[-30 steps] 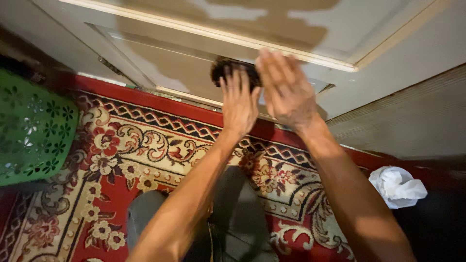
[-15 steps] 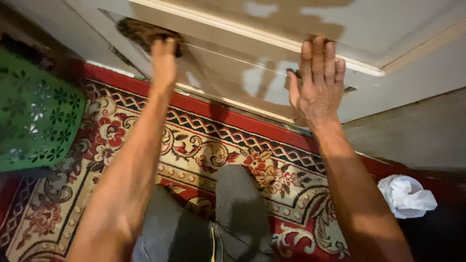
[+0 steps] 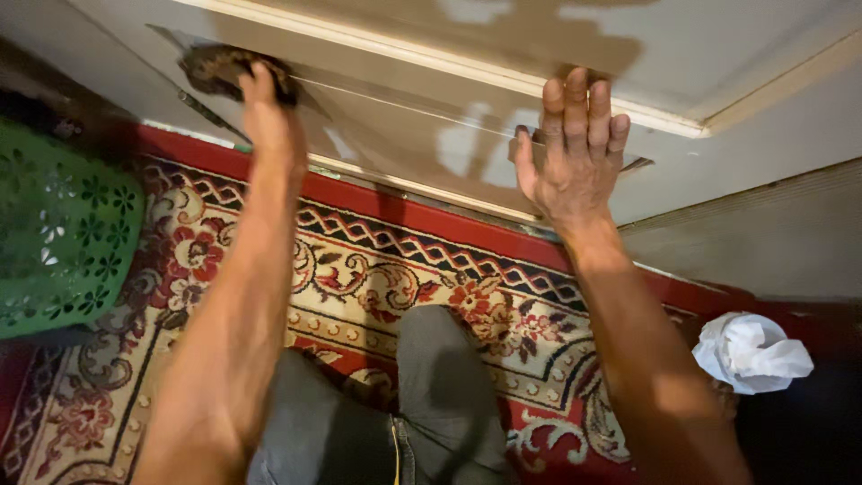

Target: The person wipes the panels and handles of a door with a cloth after spraying a liquid on it.

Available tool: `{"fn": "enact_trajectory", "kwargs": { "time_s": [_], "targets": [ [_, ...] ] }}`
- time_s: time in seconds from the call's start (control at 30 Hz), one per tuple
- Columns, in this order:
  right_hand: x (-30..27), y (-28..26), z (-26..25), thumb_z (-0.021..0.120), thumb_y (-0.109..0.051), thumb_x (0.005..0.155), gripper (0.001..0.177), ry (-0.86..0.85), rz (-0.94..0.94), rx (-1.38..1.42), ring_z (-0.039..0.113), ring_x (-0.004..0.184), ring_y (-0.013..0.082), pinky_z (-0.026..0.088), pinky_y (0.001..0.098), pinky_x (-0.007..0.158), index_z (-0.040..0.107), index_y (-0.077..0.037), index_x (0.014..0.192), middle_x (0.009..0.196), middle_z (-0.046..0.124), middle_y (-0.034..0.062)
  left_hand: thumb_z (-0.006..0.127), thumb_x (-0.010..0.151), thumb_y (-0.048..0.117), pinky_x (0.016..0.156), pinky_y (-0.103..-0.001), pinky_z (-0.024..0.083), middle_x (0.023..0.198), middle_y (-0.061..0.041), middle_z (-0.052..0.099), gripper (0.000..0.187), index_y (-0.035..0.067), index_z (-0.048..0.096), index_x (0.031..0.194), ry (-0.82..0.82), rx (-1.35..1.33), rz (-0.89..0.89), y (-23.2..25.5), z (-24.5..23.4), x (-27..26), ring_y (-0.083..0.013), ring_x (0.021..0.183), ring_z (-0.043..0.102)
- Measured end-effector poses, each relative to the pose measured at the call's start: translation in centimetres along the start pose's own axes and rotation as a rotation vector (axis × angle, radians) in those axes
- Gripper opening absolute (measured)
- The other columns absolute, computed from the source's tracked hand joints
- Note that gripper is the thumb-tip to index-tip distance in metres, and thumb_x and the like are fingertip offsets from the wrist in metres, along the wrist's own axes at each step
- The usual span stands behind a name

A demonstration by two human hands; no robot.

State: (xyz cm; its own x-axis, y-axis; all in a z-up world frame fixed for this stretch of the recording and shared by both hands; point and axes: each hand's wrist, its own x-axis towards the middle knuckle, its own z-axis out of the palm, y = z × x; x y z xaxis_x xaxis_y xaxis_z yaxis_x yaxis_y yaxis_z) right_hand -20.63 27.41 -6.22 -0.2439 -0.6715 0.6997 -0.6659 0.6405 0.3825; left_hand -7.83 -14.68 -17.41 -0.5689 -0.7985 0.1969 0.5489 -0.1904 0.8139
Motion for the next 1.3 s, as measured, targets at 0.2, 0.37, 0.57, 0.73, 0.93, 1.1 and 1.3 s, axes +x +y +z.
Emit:
{"fn": "enact_trajectory", "kwargs": {
  "time_s": [0.2,0.37,0.57,0.73,0.93,1.1,1.3],
  "targets": [
    [-0.6,-0.3,0.9,0.040,-0.049,0.109,0.075,-0.080,0.067,0.079,0.008,0.163,0.0270,-0.009,0.0425,0.134,0.025,-0.011,0.172,0.176,0.018,0.0117,0.044,0.097,0.070,0.128,-0.041,0.008,0.172,-0.020,0.007,0.108,-0.006,0.001,0.161,0.143,0.286,-0.329,-6.4,12.8,-12.7,-0.0300,0.159,0.012],
    [0.2,-0.8,1.9,0.029,-0.044,0.110,0.062,0.078,0.123,0.156,0.015,0.160,0.0222,-0.003,0.0401,0.132,0.040,-0.012,0.163,0.169,0.034,0.0086,0.040,0.095,0.074,0.127,-0.042,0.008,0.172,-0.023,0.012,0.109,-0.009,0.010,0.159,-0.120,-0.108,-0.489,-5.2,26.6,-23.5,-0.0332,0.159,0.009],
    [0.1,0.1,1.0,0.031,-0.029,0.109,0.055,0.137,0.086,0.182,0.022,0.158,0.0181,0.003,0.0359,0.132,0.044,-0.012,0.160,0.167,0.039,0.0028,0.020,0.087,0.085,0.123,-0.043,-0.003,0.171,-0.017,-0.017,0.118,0.000,-0.015,0.159,-0.355,-0.300,-0.763,1.3,26.8,-24.5,-0.0269,0.160,-0.014],
    [0.3,1.0,-0.4,0.050,-0.019,0.113,0.054,0.065,-0.009,0.076,0.022,0.162,0.0187,0.003,0.0356,0.137,0.040,-0.014,0.166,0.174,0.031,0.0015,0.023,0.085,0.086,0.129,-0.043,0.000,0.169,-0.018,-0.017,0.118,0.004,-0.017,0.159,-0.254,-0.195,-0.648,2.1,24.3,-21.8,-0.0309,0.160,-0.008],
    [0.5,0.6,-2.6,0.061,-0.009,0.108,0.064,0.053,-0.043,-0.010,0.026,0.160,0.0212,0.012,0.0375,0.136,0.043,-0.010,0.169,0.170,0.039,0.0045,0.023,0.087,0.087,0.126,-0.045,0.006,0.172,-0.019,-0.002,0.118,0.000,-0.001,0.163,-0.193,0.127,-0.434,0.4,17.3,-17.4,-0.0322,0.159,0.001],
    [0.9,1.4,-3.5,0.062,-0.011,0.109,0.060,0.023,-0.101,-0.043,0.030,0.158,0.0216,0.016,0.0379,0.134,0.047,-0.010,0.167,0.169,0.042,0.0055,0.039,0.096,0.080,0.132,-0.044,0.001,0.176,-0.015,0.000,0.112,-0.001,0.003,0.165,-0.042,0.253,-0.148,0.4,8.2,-9.0,-0.0290,0.164,0.000],
    [-0.4,3.5,-4.1,0.067,-0.020,0.112,0.062,-0.056,-0.212,-0.101,0.029,0.160,0.0208,0.020,0.0368,0.134,0.044,-0.013,0.169,0.172,0.038,0.0044,0.039,0.096,0.066,0.126,-0.050,0.000,0.171,-0.014,-0.013,0.101,0.007,-0.010,0.162,0.068,0.074,-0.313,7.6,1.3,-2.9,-0.0301,0.158,-0.010]
  ]
}}
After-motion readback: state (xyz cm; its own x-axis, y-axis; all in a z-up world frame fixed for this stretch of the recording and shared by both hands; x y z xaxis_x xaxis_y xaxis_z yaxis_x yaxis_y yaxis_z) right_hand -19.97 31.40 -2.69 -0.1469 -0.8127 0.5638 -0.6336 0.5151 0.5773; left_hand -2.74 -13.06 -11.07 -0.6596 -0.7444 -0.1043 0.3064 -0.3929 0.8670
